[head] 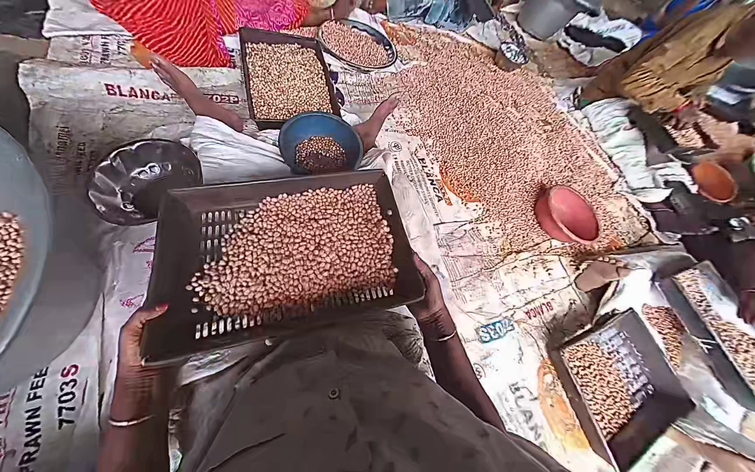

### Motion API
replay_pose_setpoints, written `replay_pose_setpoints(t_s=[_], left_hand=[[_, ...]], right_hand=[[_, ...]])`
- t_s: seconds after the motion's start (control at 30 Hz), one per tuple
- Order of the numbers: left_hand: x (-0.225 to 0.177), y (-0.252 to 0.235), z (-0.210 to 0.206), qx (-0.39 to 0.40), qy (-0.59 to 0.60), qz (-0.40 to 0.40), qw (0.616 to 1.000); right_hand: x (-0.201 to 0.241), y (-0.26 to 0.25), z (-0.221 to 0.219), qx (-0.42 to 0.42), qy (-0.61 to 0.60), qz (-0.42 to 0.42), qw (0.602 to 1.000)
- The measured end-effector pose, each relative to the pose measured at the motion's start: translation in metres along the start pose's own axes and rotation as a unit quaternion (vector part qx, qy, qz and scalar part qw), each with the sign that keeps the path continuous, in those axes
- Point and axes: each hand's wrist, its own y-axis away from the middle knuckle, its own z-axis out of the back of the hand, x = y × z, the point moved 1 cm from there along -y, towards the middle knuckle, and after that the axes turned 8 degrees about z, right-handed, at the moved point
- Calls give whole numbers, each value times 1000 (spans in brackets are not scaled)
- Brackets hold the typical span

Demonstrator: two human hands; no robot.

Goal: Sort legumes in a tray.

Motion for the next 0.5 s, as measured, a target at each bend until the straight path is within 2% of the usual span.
replay_pose_setpoints(t_s=[0.1, 0.17, 0.23, 0.3, 0.37, 0.43, 0.5], left_hand=[[25, 16, 34, 23, -40, -2, 999], [24, 9, 41, 57, -78, -18, 995], [15, -5, 34, 96, -103, -51, 989], [7, -10, 20, 16, -143, -40, 989], [7, -20, 33, 69, -181, -48, 980], [6, -14, 25, 69, -198, -48, 976], [17, -13, 16, 57, -193, -40, 979]], right_hand=[[0, 29, 24, 23, 31, -18, 999], [9, 29, 25, 54, 63, -14, 996], [26, 21, 7, 96, 118, 39, 988], [52, 19, -29, 158, 188, 120, 962], [76, 28, -63, 198, 248, 181, 931], [87, 35, -75, 182, 255, 182, 932], [78, 23, -56, 87, 184, 122, 972]])
